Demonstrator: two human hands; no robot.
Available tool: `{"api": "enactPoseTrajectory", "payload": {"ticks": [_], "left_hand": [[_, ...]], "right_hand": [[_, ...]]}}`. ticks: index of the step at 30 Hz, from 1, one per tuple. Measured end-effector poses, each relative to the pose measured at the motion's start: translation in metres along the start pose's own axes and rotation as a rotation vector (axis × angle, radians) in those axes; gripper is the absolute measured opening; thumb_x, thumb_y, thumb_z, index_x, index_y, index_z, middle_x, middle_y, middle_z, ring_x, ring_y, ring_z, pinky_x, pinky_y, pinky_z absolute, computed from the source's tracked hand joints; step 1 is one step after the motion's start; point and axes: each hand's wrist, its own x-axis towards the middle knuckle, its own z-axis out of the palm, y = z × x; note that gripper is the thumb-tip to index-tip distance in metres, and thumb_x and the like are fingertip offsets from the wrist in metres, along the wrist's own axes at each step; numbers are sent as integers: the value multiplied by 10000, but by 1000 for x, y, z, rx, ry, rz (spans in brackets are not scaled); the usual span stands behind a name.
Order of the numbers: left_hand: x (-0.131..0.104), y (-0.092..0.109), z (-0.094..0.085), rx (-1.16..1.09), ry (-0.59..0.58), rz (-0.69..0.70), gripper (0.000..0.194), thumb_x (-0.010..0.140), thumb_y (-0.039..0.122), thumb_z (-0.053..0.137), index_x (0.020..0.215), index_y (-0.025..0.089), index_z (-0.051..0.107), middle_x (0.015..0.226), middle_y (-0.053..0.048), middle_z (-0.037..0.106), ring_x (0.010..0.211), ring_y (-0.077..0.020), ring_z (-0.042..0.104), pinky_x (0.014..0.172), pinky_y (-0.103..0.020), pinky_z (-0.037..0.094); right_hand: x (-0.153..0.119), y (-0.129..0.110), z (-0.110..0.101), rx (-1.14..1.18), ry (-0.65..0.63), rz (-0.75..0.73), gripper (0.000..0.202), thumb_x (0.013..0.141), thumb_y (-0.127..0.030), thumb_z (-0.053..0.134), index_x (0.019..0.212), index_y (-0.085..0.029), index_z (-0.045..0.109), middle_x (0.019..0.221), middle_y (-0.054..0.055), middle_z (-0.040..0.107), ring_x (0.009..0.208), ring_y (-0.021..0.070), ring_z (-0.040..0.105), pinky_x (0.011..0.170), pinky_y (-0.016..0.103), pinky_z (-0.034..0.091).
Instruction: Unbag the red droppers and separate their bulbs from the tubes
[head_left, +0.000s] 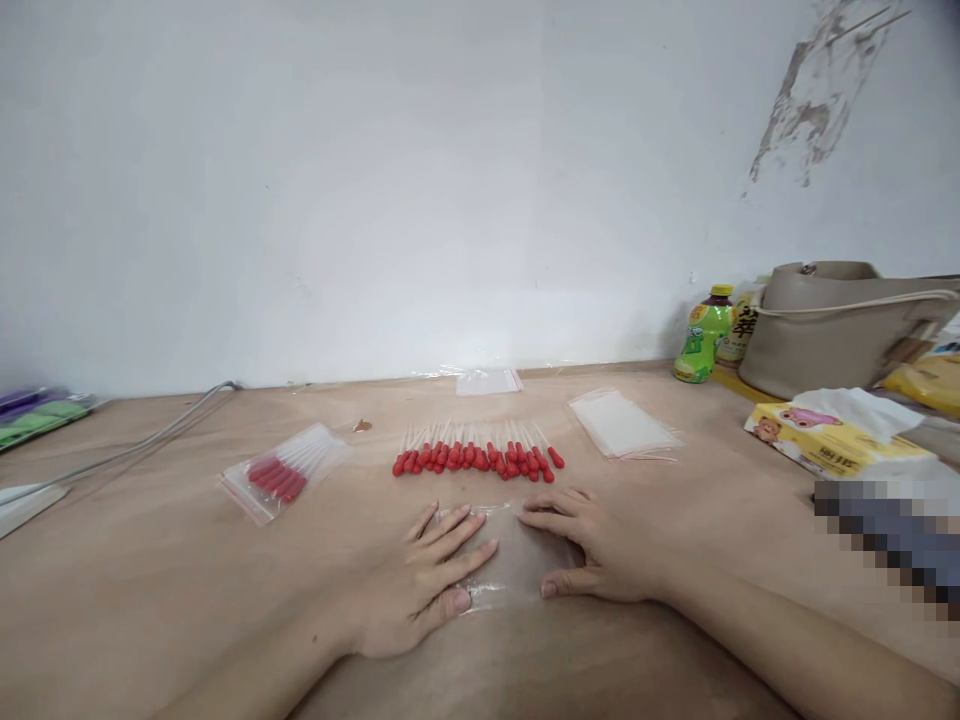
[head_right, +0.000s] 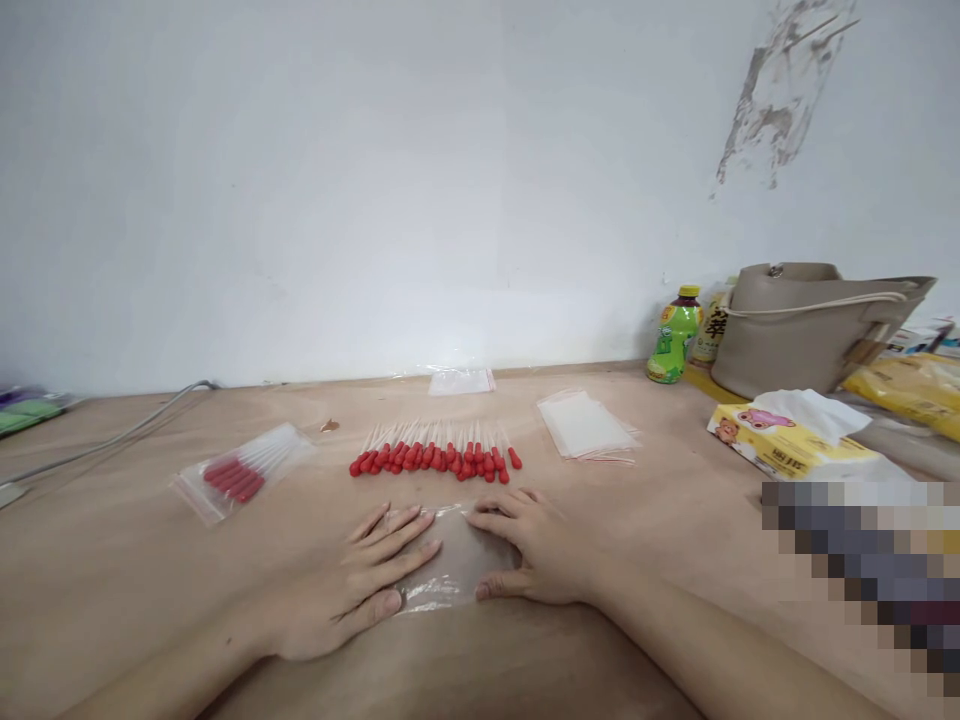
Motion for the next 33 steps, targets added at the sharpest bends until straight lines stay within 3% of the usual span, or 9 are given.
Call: {"api": "enactPoseTrajectory", "payload": {"ticks": [6, 11, 16, 19, 21, 24, 28, 30, 33], "left_hand": [[0, 1, -6, 18, -27, 41, 508, 887, 384, 350, 1359, 331, 170, 1444, -29, 122, 1328, -245, 103, 1051, -533, 42], [5, 5, -2, -26, 108, 95, 535, 864, 366, 410, 1358, 306, 214, 1425, -30, 243, 1315, -243, 182, 1067, -506, 83], [4, -2, 8, 11, 351, 35, 485, 887, 283, 346, 1357, 232, 239, 1396, -56, 315, 1308, -219, 209, 1070, -430, 208], [-2, -7, 14, 52, 515, 64, 489, 880, 249, 341, 1355, 201, 233, 1373, -82, 338, 1288, -229, 247, 1044, -428, 271], [-6, -10, 17, 87, 615, 74, 499, 870, 226, 350, 1353, 192, 228, 1361, -89, 346, 1283, -238, 248, 1038, -444, 274], [-7, -10, 19, 125, 676, 47, 505, 858, 191, 368, 1346, 184, 239, 1347, -95, 353, 1281, -240, 243, 1036, -449, 273], [-3, -7, 20, 178, 656, 4, 464, 848, 181, 407, 1304, 189, 321, 1318, -94, 383, 1268, -233, 264, 1021, -428, 304], [-1, -6, 20, 211, 675, -31, 428, 843, 193, 423, 1268, 193, 373, 1301, -97, 395, 1254, -235, 284, 1007, -424, 317], [0, -10, 16, 298, 707, -184, 379, 839, 258, 437, 1215, 208, 439, 1269, -101, 421, 1214, -243, 336, 982, -439, 322]], "right_hand": [[8, 4, 9, 156, 168, 164, 551, 718, -560, 562, 1139, -205, 536, 1087, 91, 543, 996, 224, 498, 874, 384, 359], [22, 0, 17, 91, 216, 312, 353, 674, -478, 646, 905, -213, 611, 885, 39, 555, 862, 201, 514, 760, 336, 384], [17, -12, 13, -68, 235, 136, 139, 767, -342, 590, 748, -205, 583, 871, 21, 555, 868, 175, 500, 788, 333, 324], [13, -6, -3, -158, 448, 63, 136, 803, -314, 530, 744, -201, 577, 868, 27, 577, 855, 172, 510, 800, 343, 295], [11, 12, -22, -203, 709, 232, 180, 801, -345, 500, 743, -196, 582, 828, 34, 585, 840, 189, 515, 780, 353, 298], [5, 58, -49, -277, 967, 715, 242, 754, -402, 489, 715, -186, 592, 790, 51, 580, 798, 231, 510, 745, 399, 306], [-6, 109, -58, -393, 851, 1162, 270, 727, -385, 472, 755, -164, 626, 863, 117, 576, 900, 309, 466, 749, 468, 285], [-6, 113, -52, -479, 824, 1159, 337, 706, -402, 504, 881, -137, 616, 941, 158, 559, 943, 331, 446, 765, 490, 277], [4, 90, -37, -572, 950, 928, 377, 717, -398, 516, 988, -141, 569, 997, 150, 539, 971, 319, 440, 826, 509, 256]]}}
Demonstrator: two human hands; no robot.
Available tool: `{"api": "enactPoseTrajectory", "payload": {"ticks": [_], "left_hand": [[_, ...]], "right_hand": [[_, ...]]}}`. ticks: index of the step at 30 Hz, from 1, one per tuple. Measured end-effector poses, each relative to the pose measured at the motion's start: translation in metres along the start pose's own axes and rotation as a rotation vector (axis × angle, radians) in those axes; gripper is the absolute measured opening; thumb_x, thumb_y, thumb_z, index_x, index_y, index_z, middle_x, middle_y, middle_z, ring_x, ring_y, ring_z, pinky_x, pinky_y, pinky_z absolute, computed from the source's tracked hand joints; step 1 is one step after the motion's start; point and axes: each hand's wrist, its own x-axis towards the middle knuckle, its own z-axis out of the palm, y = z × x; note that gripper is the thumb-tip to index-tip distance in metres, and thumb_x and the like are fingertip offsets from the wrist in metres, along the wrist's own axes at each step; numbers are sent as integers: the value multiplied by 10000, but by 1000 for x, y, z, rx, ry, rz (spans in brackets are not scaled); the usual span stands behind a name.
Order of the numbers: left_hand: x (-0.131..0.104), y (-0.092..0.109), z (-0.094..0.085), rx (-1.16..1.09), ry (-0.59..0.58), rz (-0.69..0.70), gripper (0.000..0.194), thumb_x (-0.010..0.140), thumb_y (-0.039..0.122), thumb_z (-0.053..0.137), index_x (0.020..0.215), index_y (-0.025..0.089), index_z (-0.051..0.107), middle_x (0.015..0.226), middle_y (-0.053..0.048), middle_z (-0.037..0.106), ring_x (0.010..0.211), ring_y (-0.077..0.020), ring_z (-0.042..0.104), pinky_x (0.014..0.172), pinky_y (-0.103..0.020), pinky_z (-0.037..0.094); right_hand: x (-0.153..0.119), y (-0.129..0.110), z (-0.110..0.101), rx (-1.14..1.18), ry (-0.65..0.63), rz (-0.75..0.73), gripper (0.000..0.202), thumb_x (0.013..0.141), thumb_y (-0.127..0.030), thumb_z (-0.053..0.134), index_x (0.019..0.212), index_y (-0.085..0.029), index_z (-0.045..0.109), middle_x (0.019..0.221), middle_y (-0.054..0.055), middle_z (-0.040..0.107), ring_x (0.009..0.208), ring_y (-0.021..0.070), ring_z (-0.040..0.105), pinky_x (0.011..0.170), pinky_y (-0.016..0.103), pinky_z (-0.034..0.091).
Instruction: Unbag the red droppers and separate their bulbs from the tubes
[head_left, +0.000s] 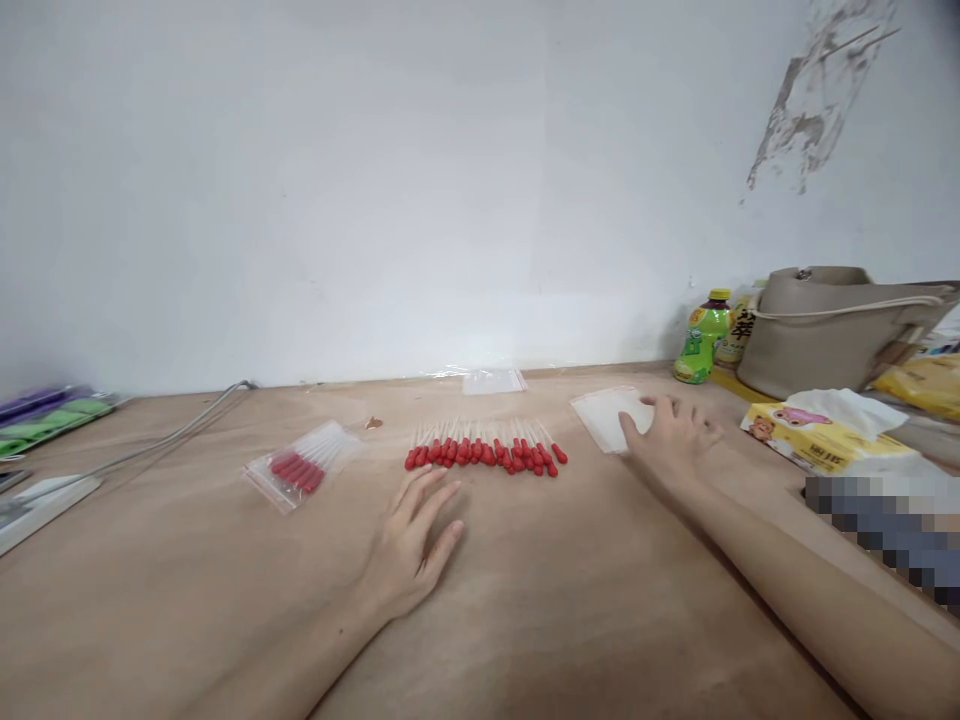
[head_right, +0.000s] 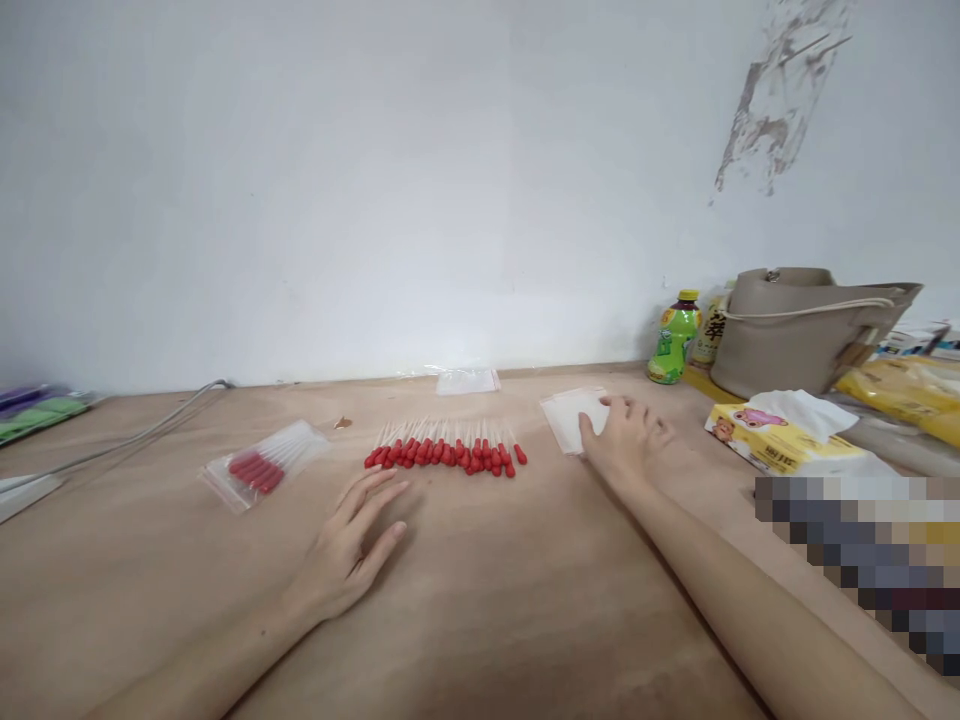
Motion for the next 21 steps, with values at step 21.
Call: {"api": "enactPoseTrajectory", "payload": {"ticks": [21], "left_hand": [[-20, -150, -37, 753, -168, -570, 288, 768, 243, 371, 844, 53, 574, 934, -215, 583, 890, -338, 519, 810, -464, 333]], "right_hand": [[-98, -62, -40, 784, -564, -894, 205, 769, -171, 515, 972, -188, 494, 1080, 95, 439, 883, 169, 494, 787, 328, 442]]}}
